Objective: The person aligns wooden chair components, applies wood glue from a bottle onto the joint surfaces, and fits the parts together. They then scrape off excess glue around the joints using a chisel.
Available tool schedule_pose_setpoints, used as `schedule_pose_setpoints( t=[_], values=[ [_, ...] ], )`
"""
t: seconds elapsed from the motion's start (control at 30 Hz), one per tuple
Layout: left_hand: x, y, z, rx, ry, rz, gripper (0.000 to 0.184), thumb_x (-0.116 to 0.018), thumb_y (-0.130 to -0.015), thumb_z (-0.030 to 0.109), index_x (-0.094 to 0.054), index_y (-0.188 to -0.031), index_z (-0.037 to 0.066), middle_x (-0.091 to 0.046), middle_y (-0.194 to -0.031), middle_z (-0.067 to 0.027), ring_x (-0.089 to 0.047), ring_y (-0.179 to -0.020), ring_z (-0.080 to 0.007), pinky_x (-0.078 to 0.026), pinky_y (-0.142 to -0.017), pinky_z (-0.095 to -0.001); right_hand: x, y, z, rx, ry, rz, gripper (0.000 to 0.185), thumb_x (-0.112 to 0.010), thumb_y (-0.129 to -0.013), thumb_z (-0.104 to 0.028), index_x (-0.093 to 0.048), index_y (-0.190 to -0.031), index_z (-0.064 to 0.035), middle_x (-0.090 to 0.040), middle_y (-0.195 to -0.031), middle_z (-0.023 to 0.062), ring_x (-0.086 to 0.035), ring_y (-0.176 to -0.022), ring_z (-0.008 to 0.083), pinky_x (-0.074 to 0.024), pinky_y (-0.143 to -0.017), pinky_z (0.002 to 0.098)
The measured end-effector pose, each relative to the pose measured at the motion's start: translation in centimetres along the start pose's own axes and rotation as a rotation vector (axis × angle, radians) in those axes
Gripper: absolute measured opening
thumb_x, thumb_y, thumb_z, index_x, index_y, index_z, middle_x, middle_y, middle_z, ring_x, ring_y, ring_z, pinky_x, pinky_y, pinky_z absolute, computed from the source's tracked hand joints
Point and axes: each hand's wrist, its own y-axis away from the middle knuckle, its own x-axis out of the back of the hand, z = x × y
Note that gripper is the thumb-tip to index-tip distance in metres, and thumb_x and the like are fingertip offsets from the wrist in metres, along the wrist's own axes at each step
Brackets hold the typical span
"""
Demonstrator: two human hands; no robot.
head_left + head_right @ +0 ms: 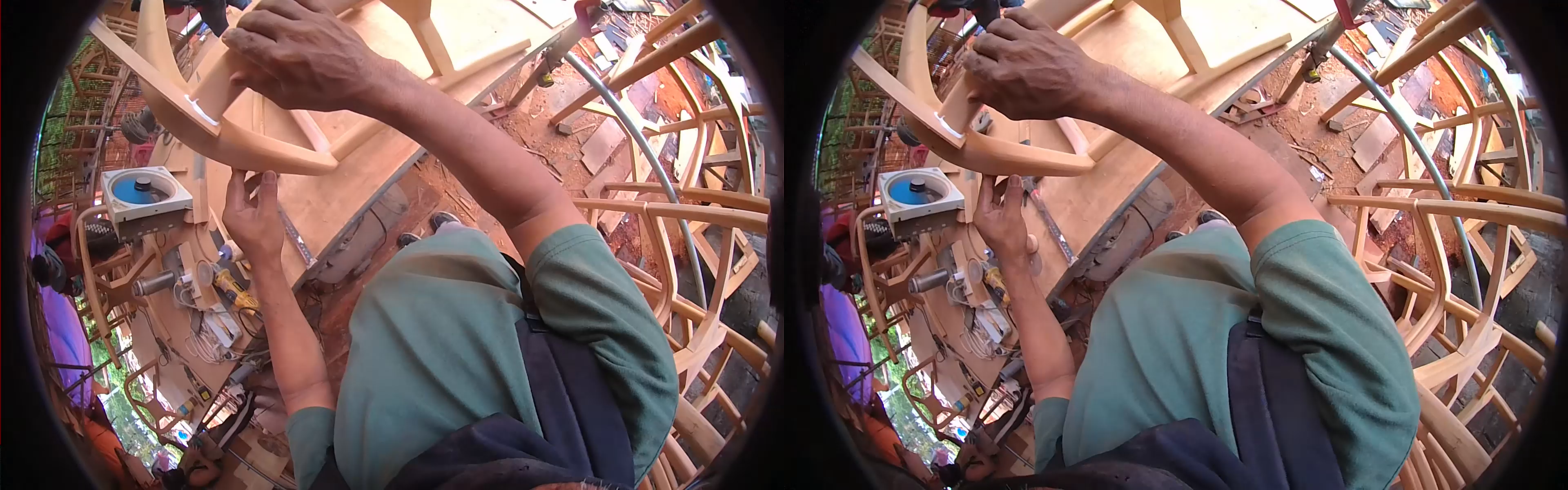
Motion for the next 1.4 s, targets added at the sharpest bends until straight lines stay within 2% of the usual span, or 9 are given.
schedule_pose_setpoints(
  t=[0.13,0.4,0.43,0.7,0.83,1.1,1.2,1.3,1.4],
  values=[
    [-0.3,0.8,-2.2,0.034,-0.05,-0.02,0.049,-0.067,-0.096,0.003,-0.054,-0.142,-0.006,-0.067,-0.12,-0.0118,-0.066,-0.099,-0.0165,-0.056,-0.082,-0.0296,0.0,-0.3,0.3,0.021,-0.277,0.011,0.044,-0.065,-0.089,-0.023,-0.055,-0.118,0.0087,-0.053,-0.1,0.0178,-0.051,-0.1,0.0324,-0.0396,-0.096,0.0481],
    [-1.1,6.7,-9.1,0.225,-0.329,-0.136,0.042,-0.073,-0.088,0.016,-0.066,-0.125,-0.005,-0.074,-0.095,-0.0147,-0.07,-0.082,-0.0154,-0.056,-0.074,-0.0332,0.1,-0.2,0.7,0.015,-0.244,-0.07,0.043,-0.074,-0.09,-0.024,-0.06,-0.122,0.0025,-0.061,-0.114,0.0182,-0.057,-0.108,0.0323,-0.0471,-0.095,0.0481],
    [-1.2,7.5,-9.5,0.391,-0.322,-0.2,0.043,-0.074,-0.087,0.02,-0.067,-0.12,-0.006,-0.074,-0.096,-0.0195,-0.074,-0.09,-0.0268,-0.056,-0.079,-0.0379,0.2,-0.1,0.5,0.021,-0.173,-0.116,0.047,-0.077,-0.088,-0.023,-0.061,-0.126,0.0004,-0.063,-0.119,0.0192,-0.059,-0.112,0.036,-0.0484,-0.097,0.0478],
    [-2.2,18.3,-14.1,0.544,-0.539,-0.617,0.05,-0.071,-0.086,0.024,-0.066,-0.128,-0.002,-0.07,-0.114,-0.0269,-0.068,-0.11,-0.0396,-0.053,-0.094,-0.0453,-1.2,-0.2,-0.7,0.053,-0.085,0.044,0.032,-0.068,-0.096,-0.021,-0.067,-0.121,-0.001,-0.067,-0.113,0.0214,-0.061,-0.108,0.0403,-0.0487,-0.095,0.0484],
    [-1.4,24.1,-16.2,0.761,-0.521,-0.59,0.039,-0.071,-0.088,0.026,-0.07,-0.118,0.001,-0.069,-0.116,-0.0274,-0.065,-0.113,-0.0425,-0.05,-0.099,-0.0486,-0.9,-0.3,1.2,0.121,-0.01,-0.088,0.032,-0.075,-0.094,-0.026,-0.073,-0.123,-0.0115,-0.075,-0.115,0.008,-0.069,-0.107,0.0271,-0.0508,-0.095,0.039],
    [0.0,29.8,-17.0,0.96,-0.44,-0.356,0.047,-0.071,-0.088,0.026,-0.066,-0.126,-0.003,-0.067,-0.126,-0.0267,-0.063,-0.12,-0.0405,-0.049,-0.102,-0.0467,-1.8,-0.6,4.9,0.298,0.101,-0.146,0.031,-0.073,-0.095,-0.029,-0.075,-0.12,-0.0106,-0.077,-0.107,0.0067,-0.072,-0.099,0.0241,-0.05,-0.094,0.0386],
    [0.0,30.7,-18.7,0.919,-0.366,-0.209,0.056,-0.071,-0.087,0.022,-0.059,-0.133,-0.009,-0.07,-0.117,-0.0293,-0.072,-0.103,-0.0357,-0.056,-0.09,-0.0424,-1.9,-0.6,5.5,0.318,0.096,-0.178,0.03,-0.072,-0.096,-0.028,-0.074,-0.12,-0.0094,-0.077,-0.107,0.0065,-0.072,-0.098,0.0228,-0.0492,-0.096,0.0391],
    [0.6,29.6,-19.5,1.005,-0.227,-0.117,0.053,-0.072,-0.086,0.026,-0.065,-0.129,-0.004,-0.066,-0.125,-0.03,-0.064,-0.119,-0.0399,-0.051,-0.102,-0.0452,-1.6,-0.2,5.2,0.241,0.044,-0.181,0.03,-0.071,-0.097,-0.026,-0.074,-0.12,-0.008,-0.076,-0.107,0.0073,-0.072,-0.096,0.022,-0.053,-0.091,0.0373],
    [1.4,29.3,-22.8,0.771,-0.349,-0.12,0.056,-0.073,-0.086,0.022,-0.062,-0.131,-0.008,-0.073,-0.103,-0.0237,-0.073,-0.089,-0.0338,-0.057,-0.08,-0.0433,-0.8,-0.6,2.9,-0.039,-0.088,-0.265,0.031,-0.066,-0.101,-0.029,-0.074,-0.122,-0.0086,-0.075,-0.114,0.0085,-0.072,-0.103,0.0224,-0.0551,-0.091,0.0352]
  ],
)
